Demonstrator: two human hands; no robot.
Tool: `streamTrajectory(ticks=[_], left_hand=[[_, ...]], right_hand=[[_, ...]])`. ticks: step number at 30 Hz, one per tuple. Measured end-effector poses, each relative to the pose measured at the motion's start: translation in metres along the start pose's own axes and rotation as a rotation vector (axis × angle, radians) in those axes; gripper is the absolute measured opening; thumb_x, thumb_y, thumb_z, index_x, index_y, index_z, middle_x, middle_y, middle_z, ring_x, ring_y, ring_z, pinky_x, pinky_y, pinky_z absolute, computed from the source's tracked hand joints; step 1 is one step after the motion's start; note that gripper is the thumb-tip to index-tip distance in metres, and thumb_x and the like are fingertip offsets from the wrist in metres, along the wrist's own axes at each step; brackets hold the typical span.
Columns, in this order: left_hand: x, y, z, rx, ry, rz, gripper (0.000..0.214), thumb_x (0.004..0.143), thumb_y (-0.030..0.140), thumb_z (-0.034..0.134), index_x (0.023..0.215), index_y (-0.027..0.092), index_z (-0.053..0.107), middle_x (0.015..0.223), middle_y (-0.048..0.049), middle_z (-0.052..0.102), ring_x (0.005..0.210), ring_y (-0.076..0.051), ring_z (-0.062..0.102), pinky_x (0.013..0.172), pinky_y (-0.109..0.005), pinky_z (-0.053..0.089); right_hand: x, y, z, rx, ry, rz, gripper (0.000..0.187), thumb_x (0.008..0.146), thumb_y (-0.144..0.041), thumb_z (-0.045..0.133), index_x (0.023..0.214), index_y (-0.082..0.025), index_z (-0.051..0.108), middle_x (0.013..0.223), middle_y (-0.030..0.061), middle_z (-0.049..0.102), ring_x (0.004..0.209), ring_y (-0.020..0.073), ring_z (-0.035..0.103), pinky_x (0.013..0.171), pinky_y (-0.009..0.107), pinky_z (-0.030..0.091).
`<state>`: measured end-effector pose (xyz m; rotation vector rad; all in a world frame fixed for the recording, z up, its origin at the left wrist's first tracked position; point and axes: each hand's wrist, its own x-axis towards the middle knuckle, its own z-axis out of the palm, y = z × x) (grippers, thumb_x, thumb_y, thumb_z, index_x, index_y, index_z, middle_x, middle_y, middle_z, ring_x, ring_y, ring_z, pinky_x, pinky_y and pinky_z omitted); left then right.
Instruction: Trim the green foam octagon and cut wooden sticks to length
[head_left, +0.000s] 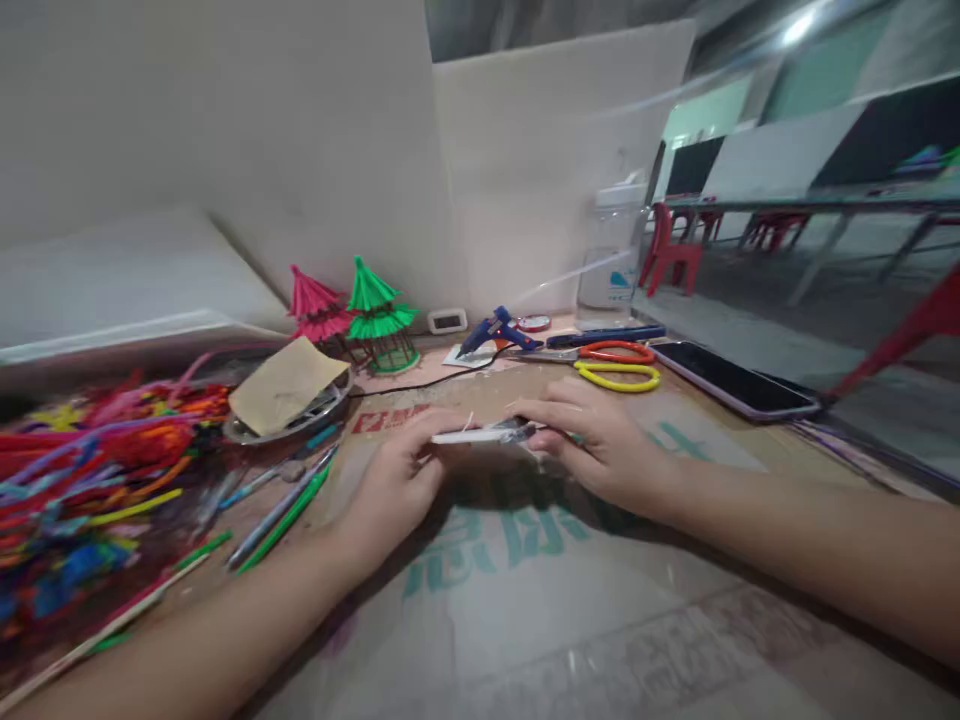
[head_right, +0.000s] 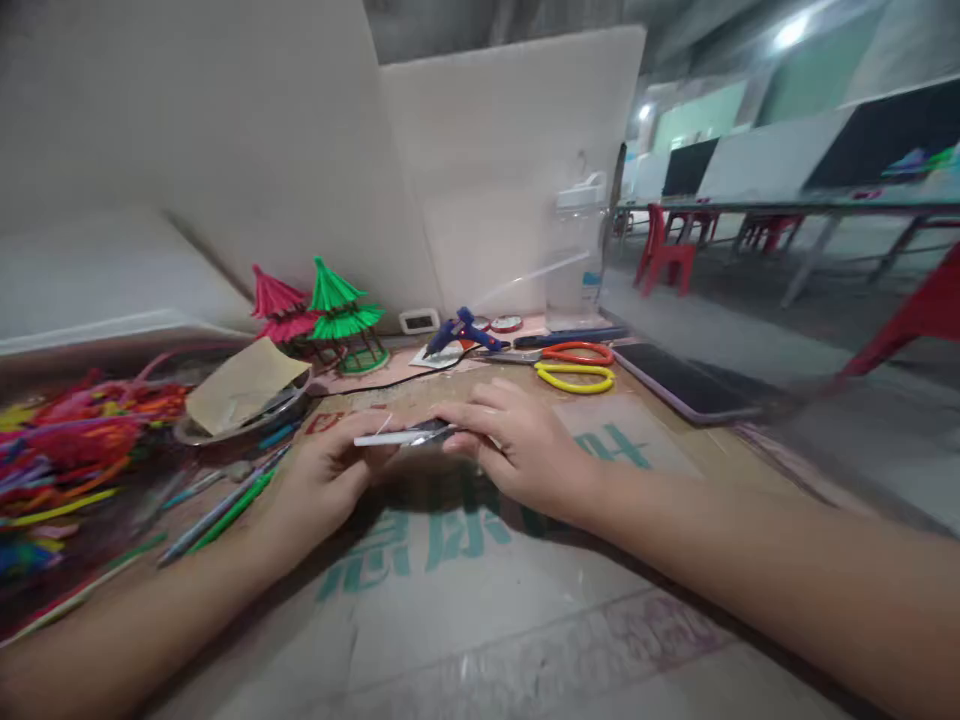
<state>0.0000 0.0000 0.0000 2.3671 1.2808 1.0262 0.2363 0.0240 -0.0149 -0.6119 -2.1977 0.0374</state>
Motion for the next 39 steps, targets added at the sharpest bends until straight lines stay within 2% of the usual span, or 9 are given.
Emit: streamTrajectory(ticks=[9,21,31,35,39], left_hand=[[0.0020,-0.0006,0.0020,0.008,0.029,0.005,0.029,0.082,0.011,0.049,0.103,0.016,0.068,0.108,-0.0071,0.072,0.102,-0.021,0.067,0.091,-0.034,0.054],[0.0022,-0.0012,0.0014,0.018,0.010,-0.018,0.035,0.078,0.007,0.047,0.104,0.017,0.069,0.109,-0.0062,0.073,0.102,-0.020,0.067,0.091,-0.032,0.054],[0.0029,-0.0030,0.0017,-0.010,0.013,-0.042,0.032,0.078,0.011,0.051,0.104,0.017,0.069,0.109,-0.0066,0.073,0.102,-0.021,0.067,0.093,-0.034,0.053],[0.0020,-0.0031,0.0016,0.011,0.025,-0.038,0.041,0.075,0.005,0.047,0.106,0.019,0.069,0.113,-0.0050,0.072,0.107,-0.021,0.066,0.096,-0.035,0.052],[0.0010,-0.0060,0.0034,-0.009,0.049,-0.047,0.037,0.078,0.007,0.048,0.107,0.019,0.068,0.114,-0.0053,0.071,0.109,-0.021,0.064,0.097,-0.036,0.051]], right_hand=[[0.0007,0.0012,-0.0009,0.012,0.011,-0.009,0.032,0.099,-0.034,0.043,0.113,-0.015,0.065,0.082,0.0059,0.060,0.077,0.0183,0.052,0.070,0.032,0.043],[0.0005,0.0014,-0.0009,0.005,0.014,0.004,0.031,0.099,-0.035,0.044,0.111,-0.018,0.067,0.080,0.0050,0.060,0.076,0.0177,0.053,0.069,0.031,0.043],[0.0018,-0.0008,-0.0023,0.022,0.025,0.042,0.028,0.099,-0.032,0.045,0.107,-0.019,0.069,0.078,0.0041,0.062,0.075,0.0170,0.054,0.068,0.030,0.044],[0.0012,0.0008,-0.0009,0.068,0.083,0.094,0.028,0.098,-0.033,0.047,0.108,-0.018,0.068,0.084,0.0060,0.066,0.081,0.0182,0.059,0.074,0.032,0.047],[-0.0003,0.0037,0.0015,0.090,0.125,0.101,0.027,0.096,-0.031,0.049,0.108,-0.015,0.068,0.089,0.0081,0.068,0.083,0.0190,0.060,0.076,0.033,0.048]])
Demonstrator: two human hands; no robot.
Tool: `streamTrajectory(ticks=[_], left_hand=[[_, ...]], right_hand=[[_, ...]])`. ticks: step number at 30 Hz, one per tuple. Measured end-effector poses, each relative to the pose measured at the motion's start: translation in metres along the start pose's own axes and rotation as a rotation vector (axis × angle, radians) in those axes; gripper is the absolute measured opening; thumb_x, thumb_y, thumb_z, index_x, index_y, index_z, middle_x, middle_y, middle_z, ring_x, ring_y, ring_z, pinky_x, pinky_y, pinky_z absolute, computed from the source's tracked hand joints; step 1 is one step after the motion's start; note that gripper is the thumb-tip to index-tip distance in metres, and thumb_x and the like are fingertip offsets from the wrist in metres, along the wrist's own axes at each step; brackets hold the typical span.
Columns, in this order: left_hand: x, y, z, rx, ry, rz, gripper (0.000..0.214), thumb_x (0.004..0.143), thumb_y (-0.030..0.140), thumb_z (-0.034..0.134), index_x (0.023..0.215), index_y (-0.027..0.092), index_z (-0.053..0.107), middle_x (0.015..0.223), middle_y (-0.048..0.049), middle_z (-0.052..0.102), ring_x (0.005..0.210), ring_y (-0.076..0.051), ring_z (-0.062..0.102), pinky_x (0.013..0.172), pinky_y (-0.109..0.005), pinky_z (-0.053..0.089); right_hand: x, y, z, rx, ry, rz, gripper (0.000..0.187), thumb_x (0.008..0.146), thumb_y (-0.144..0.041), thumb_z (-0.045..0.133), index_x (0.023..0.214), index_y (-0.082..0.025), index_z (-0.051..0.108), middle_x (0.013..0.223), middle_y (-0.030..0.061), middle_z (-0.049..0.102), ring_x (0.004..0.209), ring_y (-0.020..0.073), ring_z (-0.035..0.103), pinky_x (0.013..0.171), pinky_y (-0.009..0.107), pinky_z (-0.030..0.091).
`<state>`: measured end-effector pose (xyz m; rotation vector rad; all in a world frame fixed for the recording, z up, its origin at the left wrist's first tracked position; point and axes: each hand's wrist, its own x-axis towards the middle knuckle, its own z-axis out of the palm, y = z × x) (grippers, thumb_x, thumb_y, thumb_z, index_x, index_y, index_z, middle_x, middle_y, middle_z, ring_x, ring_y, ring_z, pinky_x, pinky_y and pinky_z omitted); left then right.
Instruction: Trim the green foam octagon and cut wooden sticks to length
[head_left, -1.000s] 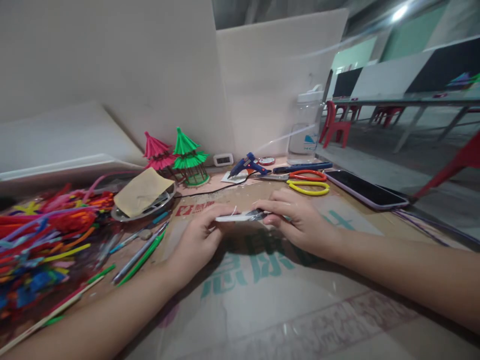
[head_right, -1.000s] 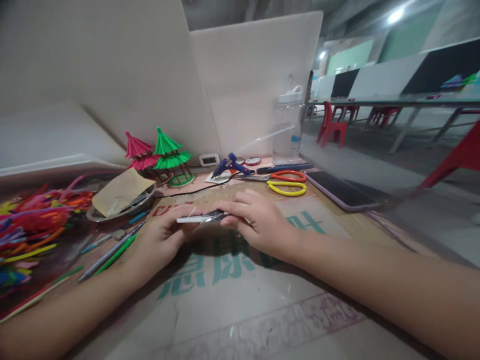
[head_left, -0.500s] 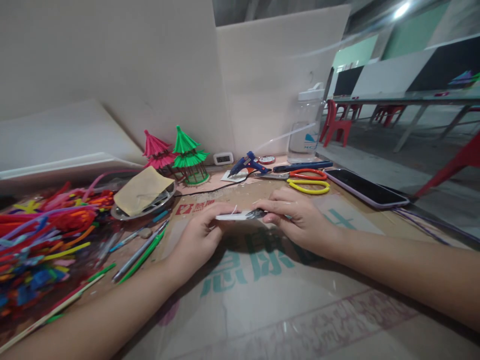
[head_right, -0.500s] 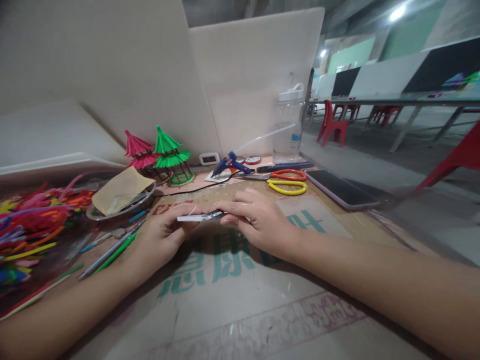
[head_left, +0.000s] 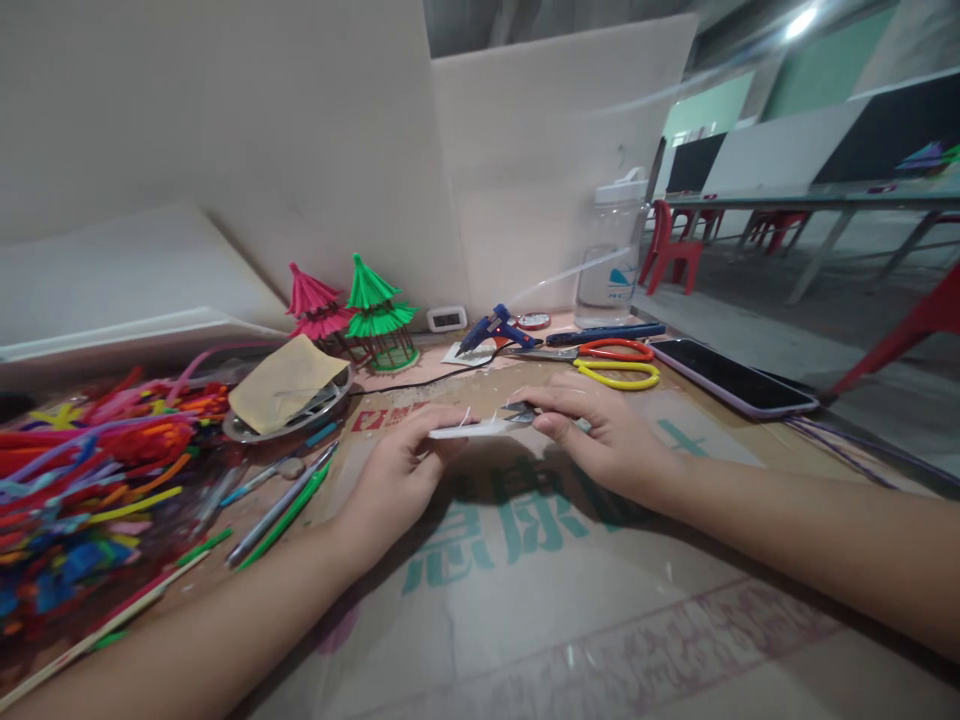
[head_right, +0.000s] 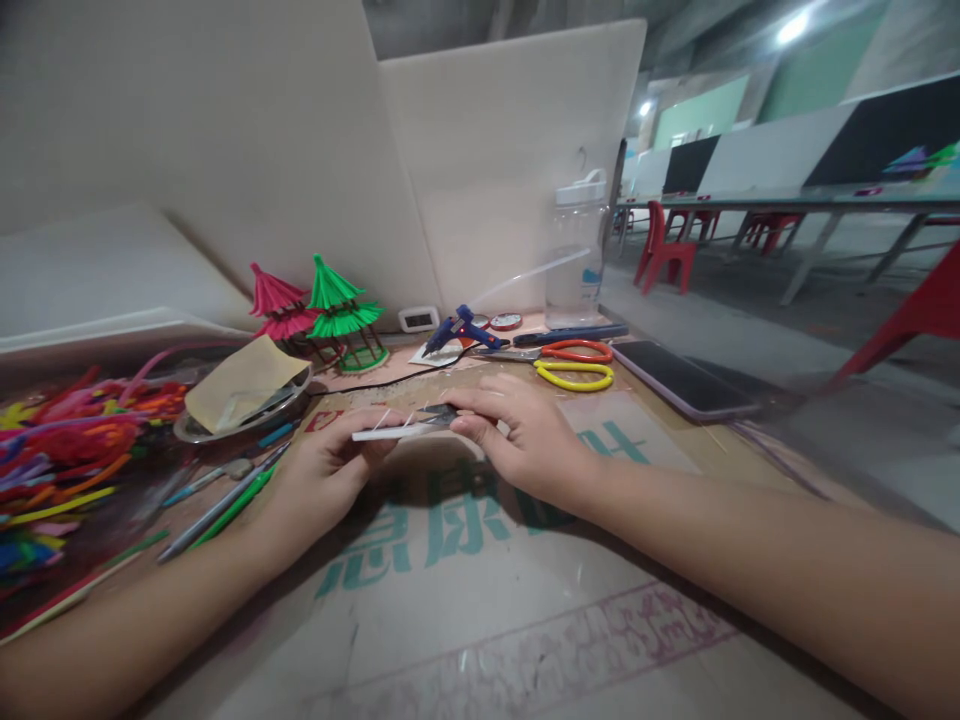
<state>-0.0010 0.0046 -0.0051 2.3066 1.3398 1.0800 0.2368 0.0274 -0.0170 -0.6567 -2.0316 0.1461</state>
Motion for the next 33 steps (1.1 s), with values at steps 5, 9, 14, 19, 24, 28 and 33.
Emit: streamTrajectory(ticks=[5,9,14,19,24,28,33], left_hand=[[0.000,-0.003,0.002,-0.009,0.032,0.022,0.037,0.078,0.006,0.047,0.107,0.018,0.067,0.113,-0.0062,0.071,0.110,-0.021,0.063,0.098,-0.037,0.050],[0.001,0.004,-0.001,0.013,-0.030,0.049,0.039,0.076,0.004,0.045,0.105,0.018,0.067,0.110,-0.0058,0.071,0.105,-0.020,0.064,0.094,-0.035,0.052],[0.001,0.009,-0.004,0.036,-0.048,0.074,0.041,0.074,0.002,0.045,0.105,0.019,0.067,0.111,-0.0056,0.071,0.105,-0.019,0.065,0.092,-0.033,0.052],[0.001,0.008,-0.003,0.029,-0.054,0.059,0.037,0.077,0.005,0.047,0.105,0.019,0.067,0.112,-0.0058,0.071,0.106,-0.020,0.064,0.095,-0.033,0.051],[0.002,0.013,-0.002,-0.087,-0.029,-0.119,0.022,0.086,0.025,0.054,0.100,0.017,0.068,0.097,-0.0061,0.073,0.091,-0.022,0.068,0.082,-0.034,0.056],[0.003,0.016,0.002,-0.358,-0.032,-0.310,0.039,0.083,0.044,0.061,0.104,0.012,0.065,0.101,-0.0092,0.072,0.085,-0.025,0.070,0.073,-0.035,0.060],[0.004,0.013,0.005,-0.567,-0.036,-0.419,0.054,0.076,0.057,0.066,0.107,0.013,0.061,0.105,-0.0105,0.070,0.088,-0.027,0.070,0.072,-0.039,0.062]], right_hand=[[-0.001,-0.001,0.000,-0.040,-0.052,-0.024,0.027,0.096,-0.030,0.049,0.108,-0.015,0.068,0.081,0.0072,0.064,0.080,0.0200,0.057,0.073,0.035,0.047],[0.000,-0.003,-0.001,-0.048,-0.105,-0.080,0.029,0.097,-0.031,0.046,0.111,-0.016,0.067,0.080,0.0062,0.062,0.077,0.0195,0.055,0.069,0.033,0.044],[0.001,-0.004,-0.002,-0.063,-0.122,-0.106,0.030,0.099,-0.032,0.044,0.111,-0.018,0.068,0.079,0.0055,0.061,0.076,0.0185,0.054,0.067,0.032,0.043],[0.001,-0.005,-0.001,-0.067,-0.093,-0.102,0.027,0.097,-0.031,0.048,0.105,-0.018,0.070,0.076,0.0047,0.062,0.073,0.0178,0.055,0.066,0.031,0.044],[0.001,0.000,0.002,0.076,0.070,0.169,0.026,0.096,-0.031,0.050,0.112,-0.017,0.065,0.107,0.0097,0.070,0.100,0.0209,0.063,0.086,0.036,0.048],[0.003,0.008,0.005,0.169,0.107,0.342,0.026,0.095,-0.035,0.048,0.108,-0.018,0.064,0.109,0.0089,0.070,0.102,0.0220,0.064,0.090,0.039,0.049],[0.003,0.006,0.008,0.237,0.063,0.419,0.029,0.090,-0.040,0.054,0.107,-0.018,0.063,0.098,0.0077,0.070,0.087,0.0211,0.065,0.073,0.034,0.053]])
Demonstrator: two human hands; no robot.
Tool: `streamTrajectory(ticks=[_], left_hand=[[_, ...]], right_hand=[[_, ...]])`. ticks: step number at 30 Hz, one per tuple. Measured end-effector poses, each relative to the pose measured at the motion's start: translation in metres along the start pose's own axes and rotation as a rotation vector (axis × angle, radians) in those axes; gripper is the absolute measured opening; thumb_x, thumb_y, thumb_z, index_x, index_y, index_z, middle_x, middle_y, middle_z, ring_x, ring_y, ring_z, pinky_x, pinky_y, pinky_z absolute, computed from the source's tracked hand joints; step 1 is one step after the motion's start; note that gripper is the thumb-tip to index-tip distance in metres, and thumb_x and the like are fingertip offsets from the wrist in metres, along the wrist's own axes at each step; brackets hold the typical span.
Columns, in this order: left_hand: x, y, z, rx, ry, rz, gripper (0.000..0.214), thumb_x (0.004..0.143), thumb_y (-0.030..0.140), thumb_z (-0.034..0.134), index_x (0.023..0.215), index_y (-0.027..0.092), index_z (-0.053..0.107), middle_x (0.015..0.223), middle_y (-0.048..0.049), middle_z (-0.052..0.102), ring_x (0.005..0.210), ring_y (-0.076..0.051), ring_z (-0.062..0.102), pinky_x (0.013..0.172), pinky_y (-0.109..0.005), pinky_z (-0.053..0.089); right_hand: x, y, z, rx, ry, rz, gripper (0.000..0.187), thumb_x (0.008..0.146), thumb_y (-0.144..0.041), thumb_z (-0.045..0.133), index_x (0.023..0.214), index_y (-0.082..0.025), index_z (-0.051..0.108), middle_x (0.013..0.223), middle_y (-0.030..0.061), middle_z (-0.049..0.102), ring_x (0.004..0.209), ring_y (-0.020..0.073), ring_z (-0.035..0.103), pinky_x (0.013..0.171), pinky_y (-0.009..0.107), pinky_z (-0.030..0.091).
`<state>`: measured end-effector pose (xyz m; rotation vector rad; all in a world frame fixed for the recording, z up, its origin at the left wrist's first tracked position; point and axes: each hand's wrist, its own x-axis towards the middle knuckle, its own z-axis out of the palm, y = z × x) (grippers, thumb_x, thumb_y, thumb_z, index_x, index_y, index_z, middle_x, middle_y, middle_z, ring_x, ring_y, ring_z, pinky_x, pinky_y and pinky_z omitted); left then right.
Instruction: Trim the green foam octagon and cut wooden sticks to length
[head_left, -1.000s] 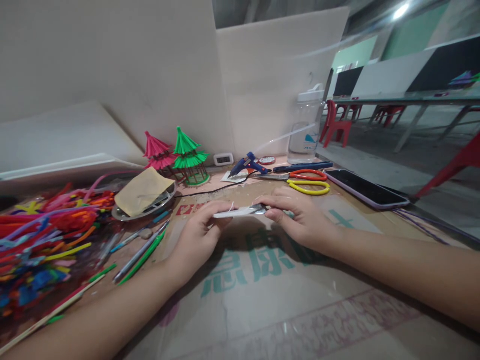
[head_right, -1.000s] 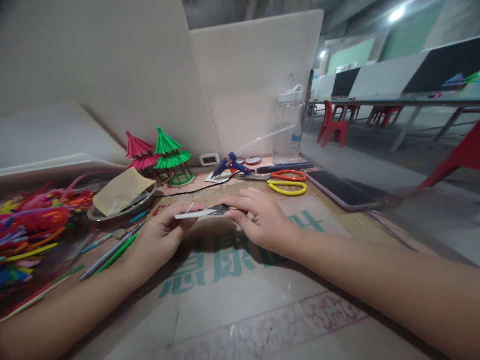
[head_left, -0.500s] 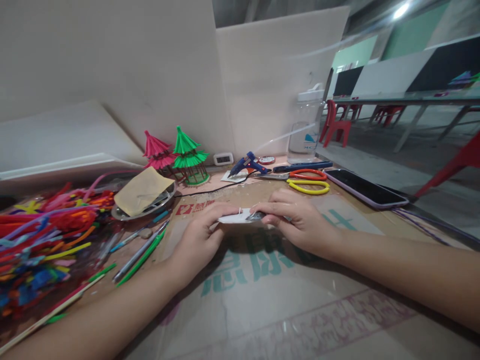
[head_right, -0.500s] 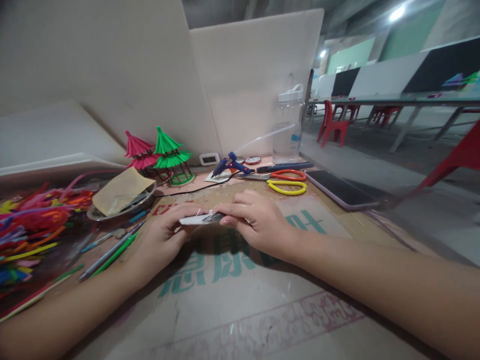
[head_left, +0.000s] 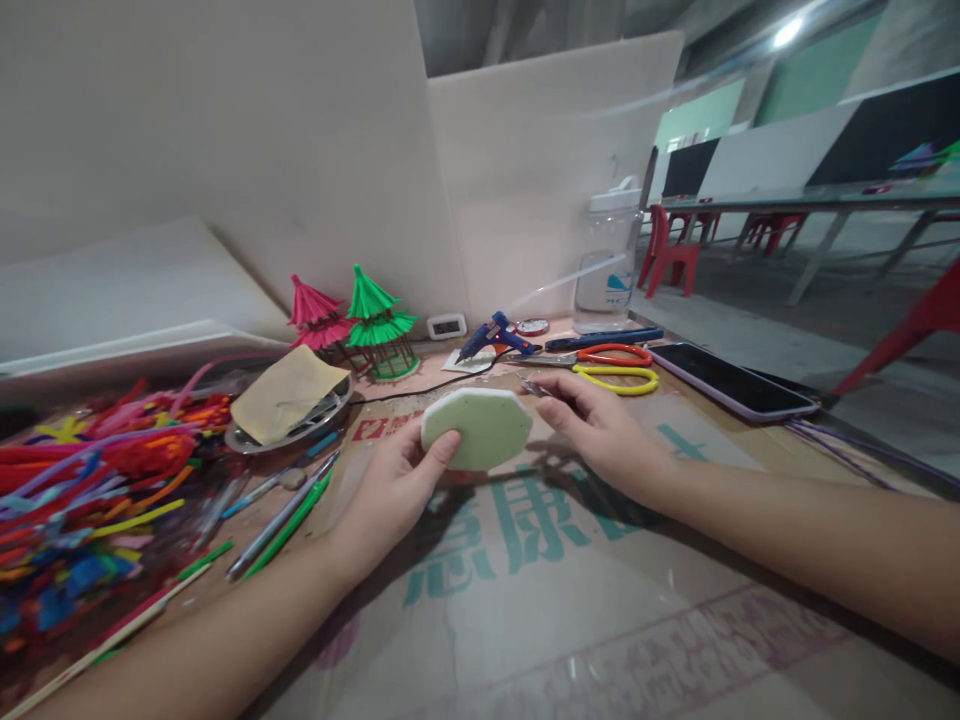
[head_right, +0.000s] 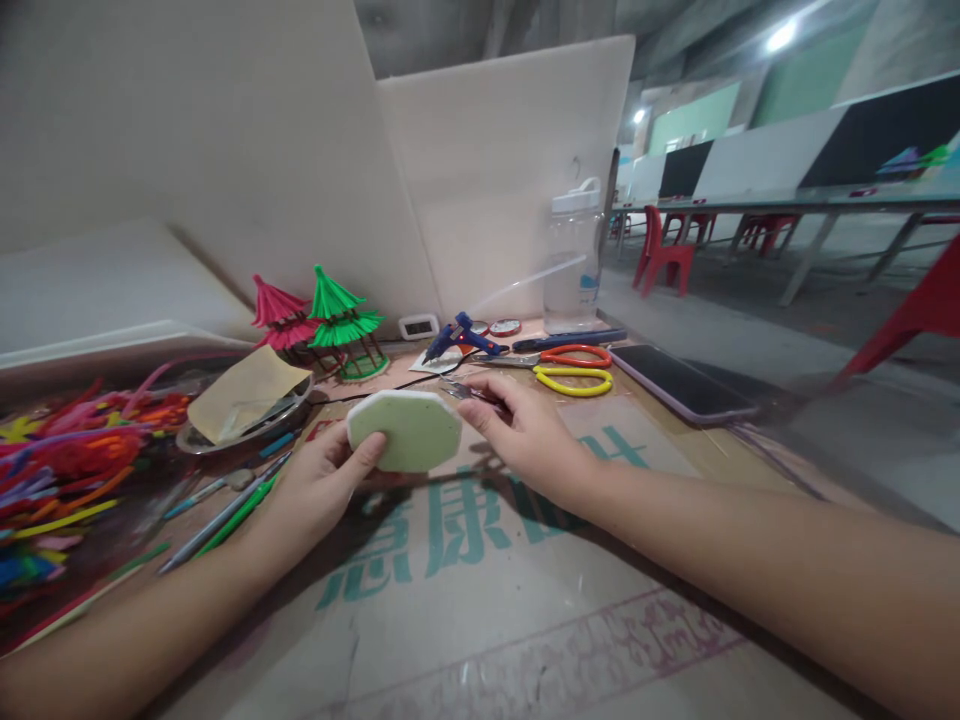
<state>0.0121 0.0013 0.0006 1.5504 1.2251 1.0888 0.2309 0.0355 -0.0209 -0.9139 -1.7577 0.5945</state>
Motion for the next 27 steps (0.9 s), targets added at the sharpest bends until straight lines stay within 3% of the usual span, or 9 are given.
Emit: streamTrajectory(ticks=[2,5,10,14,17,23,27], left_hand=[[0.001,-0.001,-0.001,0.018,0.005,0.009,0.052,0.077,0.058,0.065,0.103,0.014,0.061,0.100,-0.0093,0.070,0.084,-0.024,0.070,0.070,-0.038,0.062],[0.000,0.000,-0.003,0.143,0.011,0.070,0.046,0.078,0.057,0.063,0.095,0.014,0.064,0.091,-0.0073,0.072,0.080,-0.022,0.069,0.070,-0.034,0.060],[-0.001,0.005,-0.002,0.279,0.000,0.158,0.030,0.080,0.041,0.064,0.097,0.016,0.065,0.091,-0.0048,0.074,0.082,-0.021,0.068,0.071,-0.029,0.056],[0.001,0.002,-0.003,0.306,0.053,0.205,0.024,0.080,0.030,0.061,0.099,0.015,0.065,0.095,-0.0052,0.073,0.089,-0.022,0.067,0.080,-0.031,0.054],[0.001,-0.002,-0.005,0.359,0.103,0.230,0.024,0.083,0.030,0.059,0.101,0.016,0.067,0.101,-0.0061,0.073,0.096,-0.023,0.066,0.088,-0.034,0.051],[0.000,-0.005,-0.007,0.427,0.163,0.294,0.023,0.085,0.032,0.058,0.101,0.020,0.068,0.104,-0.0036,0.073,0.099,-0.022,0.066,0.090,-0.034,0.051],[0.000,-0.006,-0.007,0.434,0.142,0.304,0.022,0.086,0.032,0.057,0.101,0.021,0.069,0.105,-0.0030,0.073,0.100,-0.022,0.065,0.092,-0.033,0.050]], right_hand=[[-0.001,-0.002,0.002,0.001,-0.022,0.026,0.030,0.085,-0.039,0.061,0.106,-0.017,0.063,0.089,0.0061,0.070,0.076,0.0189,0.064,0.065,0.031,0.052],[-0.001,-0.004,0.004,0.004,-0.071,0.018,0.017,0.082,-0.031,0.063,0.092,-0.018,0.066,0.079,0.0030,0.069,0.067,0.0161,0.062,0.059,0.028,0.050],[-0.003,-0.008,0.002,-0.116,-0.107,-0.088,0.007,0.083,-0.022,0.059,0.081,-0.018,0.064,0.071,0.0016,0.066,0.063,0.0147,0.059,0.055,0.025,0.045],[-0.003,-0.012,-0.005,-0.170,-0.070,-0.254,0.019,0.090,-0.029,0.053,0.101,-0.017,0.064,0.093,0.0074,0.069,0.084,0.0195,0.063,0.073,0.032,0.050],[-0.002,-0.012,-0.008,-0.164,-0.055,-0.287,0.026,0.096,-0.031,0.045,0.112,-0.020,0.062,0.109,0.0083,0.069,0.101,0.0213,0.063,0.086,0.038,0.049],[-0.002,-0.006,-0.008,-0.262,-0.056,-0.333,0.026,0.097,-0.030,0.045,0.110,-0.021,0.066,0.100,0.0074,0.070,0.095,0.0215,0.064,0.084,0.039,0.050],[-0.002,-0.005,-0.007,-0.295,-0.065,-0.366,0.027,0.098,-0.031,0.044,0.110,-0.021,0.066,0.098,0.0074,0.070,0.094,0.0215,0.064,0.083,0.039,0.050]])
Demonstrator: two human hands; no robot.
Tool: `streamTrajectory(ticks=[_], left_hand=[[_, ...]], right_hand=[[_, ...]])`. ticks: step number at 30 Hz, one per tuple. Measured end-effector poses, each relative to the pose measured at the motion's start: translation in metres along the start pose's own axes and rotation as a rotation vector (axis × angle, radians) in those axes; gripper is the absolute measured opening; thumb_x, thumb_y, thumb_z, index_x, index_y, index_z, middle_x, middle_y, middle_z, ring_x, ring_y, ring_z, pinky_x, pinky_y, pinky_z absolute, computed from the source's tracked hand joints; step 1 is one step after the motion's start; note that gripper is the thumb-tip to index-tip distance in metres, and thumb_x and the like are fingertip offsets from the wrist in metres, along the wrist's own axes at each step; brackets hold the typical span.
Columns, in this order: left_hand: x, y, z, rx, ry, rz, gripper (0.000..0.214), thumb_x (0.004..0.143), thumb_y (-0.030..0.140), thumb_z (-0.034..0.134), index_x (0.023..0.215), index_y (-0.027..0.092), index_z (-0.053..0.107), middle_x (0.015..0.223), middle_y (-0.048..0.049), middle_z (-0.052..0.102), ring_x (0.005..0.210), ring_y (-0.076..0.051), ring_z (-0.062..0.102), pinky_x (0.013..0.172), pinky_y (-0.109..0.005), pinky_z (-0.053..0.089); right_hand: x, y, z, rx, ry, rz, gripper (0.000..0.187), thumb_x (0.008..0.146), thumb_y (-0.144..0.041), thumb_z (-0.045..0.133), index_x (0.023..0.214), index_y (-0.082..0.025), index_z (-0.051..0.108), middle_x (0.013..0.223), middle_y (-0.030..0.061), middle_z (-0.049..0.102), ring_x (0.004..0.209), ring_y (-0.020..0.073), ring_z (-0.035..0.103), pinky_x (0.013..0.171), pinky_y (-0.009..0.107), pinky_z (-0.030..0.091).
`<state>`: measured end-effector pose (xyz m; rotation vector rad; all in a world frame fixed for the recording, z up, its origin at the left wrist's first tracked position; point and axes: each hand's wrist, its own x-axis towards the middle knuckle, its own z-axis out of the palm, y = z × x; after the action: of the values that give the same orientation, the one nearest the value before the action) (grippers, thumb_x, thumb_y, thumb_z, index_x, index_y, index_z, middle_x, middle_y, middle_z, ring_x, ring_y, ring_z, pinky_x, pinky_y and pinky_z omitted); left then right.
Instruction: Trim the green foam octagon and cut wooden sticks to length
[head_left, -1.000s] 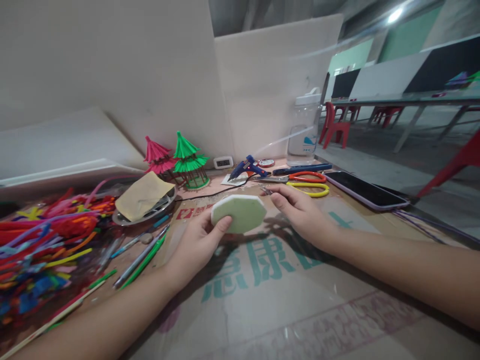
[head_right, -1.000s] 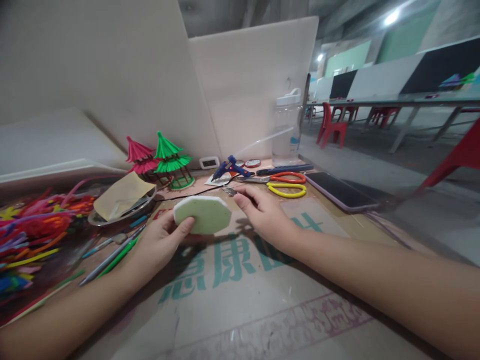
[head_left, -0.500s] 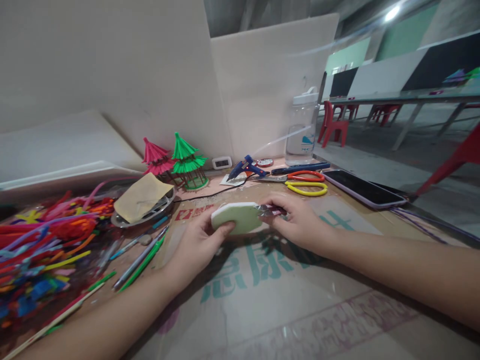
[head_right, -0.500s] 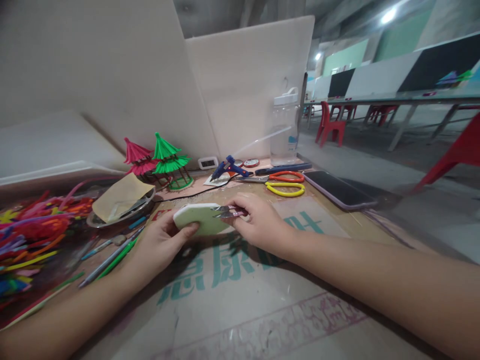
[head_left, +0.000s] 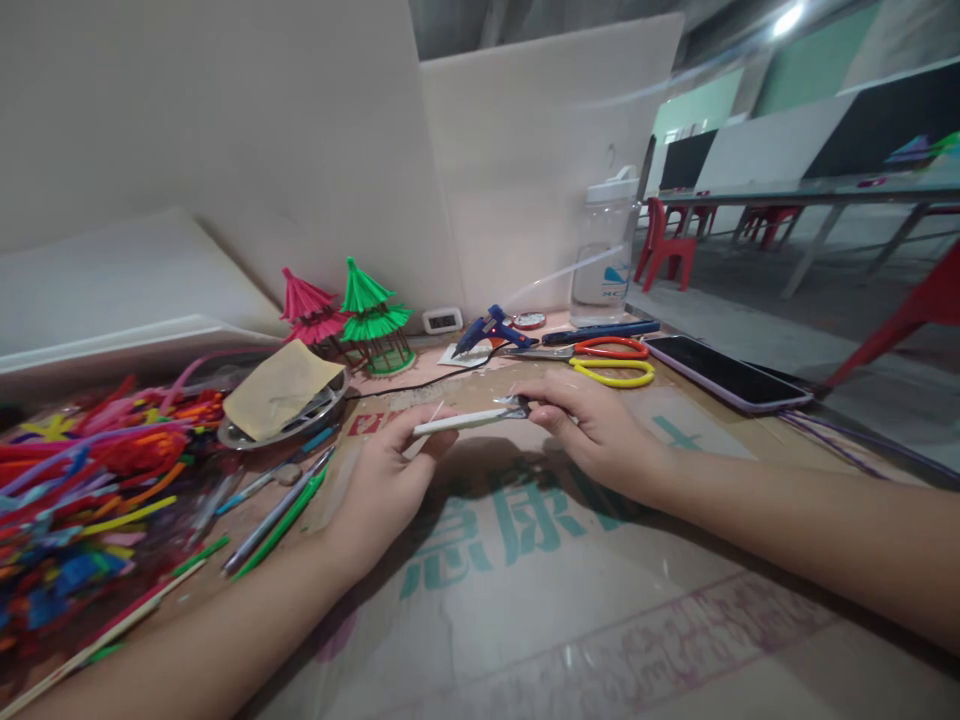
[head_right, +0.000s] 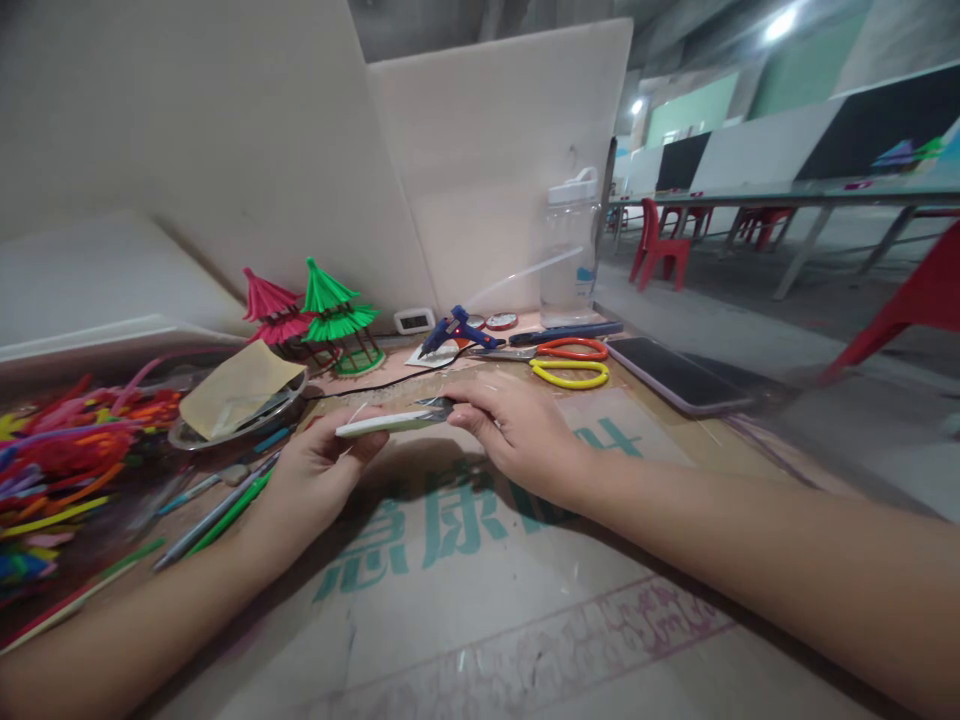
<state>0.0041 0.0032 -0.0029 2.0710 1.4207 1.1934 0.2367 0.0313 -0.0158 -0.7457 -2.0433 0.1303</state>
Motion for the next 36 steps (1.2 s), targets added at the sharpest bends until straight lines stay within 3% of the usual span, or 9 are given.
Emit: streamTrajectory(ticks=[6,17,23,30,36], left_hand=[[-0.0005,-0.0012,-0.0003,-0.007,-0.067,-0.013,0.024,0.088,0.031,0.055,0.104,0.019,0.068,0.106,-0.0039,0.072,0.100,-0.021,0.064,0.091,-0.032,0.048],[-0.0001,0.0018,-0.0012,-0.004,-0.081,0.001,0.023,0.087,0.026,0.055,0.103,0.019,0.069,0.104,-0.0041,0.073,0.099,-0.022,0.065,0.089,-0.031,0.049],[0.0003,0.0017,-0.0009,0.026,-0.056,0.066,0.021,0.088,0.026,0.054,0.103,0.019,0.068,0.095,-0.0015,0.071,0.087,-0.018,0.064,0.078,-0.026,0.051],[0.0003,0.0047,-0.0013,0.006,-0.101,0.067,0.014,0.086,0.021,0.053,0.092,0.018,0.066,0.083,0.0008,0.067,0.080,-0.015,0.062,0.073,-0.022,0.050],[-0.0011,0.0063,-0.0006,0.012,-0.101,0.075,0.016,0.085,0.018,0.053,0.093,0.018,0.067,0.084,0.0003,0.068,0.078,-0.015,0.062,0.073,-0.022,0.049]], right_hand=[[0.0005,-0.0005,-0.0012,-0.047,-0.035,-0.053,0.032,0.100,-0.037,0.041,0.104,-0.016,0.065,0.091,0.0083,0.070,0.088,0.0208,0.063,0.078,0.035,0.049],[-0.0003,0.0007,-0.0008,-0.054,-0.037,-0.063,0.035,0.100,-0.038,0.041,0.100,-0.015,0.068,0.084,0.0076,0.069,0.081,0.0194,0.062,0.072,0.032,0.048],[-0.0009,0.0001,-0.0002,-0.032,0.035,-0.025,0.034,0.100,-0.037,0.041,0.108,-0.014,0.065,0.099,0.0095,0.071,0.091,0.0196,0.064,0.080,0.033,0.048],[-0.0011,-0.0063,-0.0032,-0.072,-0.025,-0.108,0.034,0.099,-0.035,0.044,0.114,-0.013,0.065,0.088,0.0076,0.067,0.081,0.0185,0.059,0.074,0.031,0.046],[-0.0003,-0.0053,-0.0039,-0.112,-0.044,-0.138,0.033,0.099,-0.034,0.045,0.113,-0.013,0.066,0.083,0.0071,0.065,0.077,0.0187,0.056,0.070,0.030,0.044]])
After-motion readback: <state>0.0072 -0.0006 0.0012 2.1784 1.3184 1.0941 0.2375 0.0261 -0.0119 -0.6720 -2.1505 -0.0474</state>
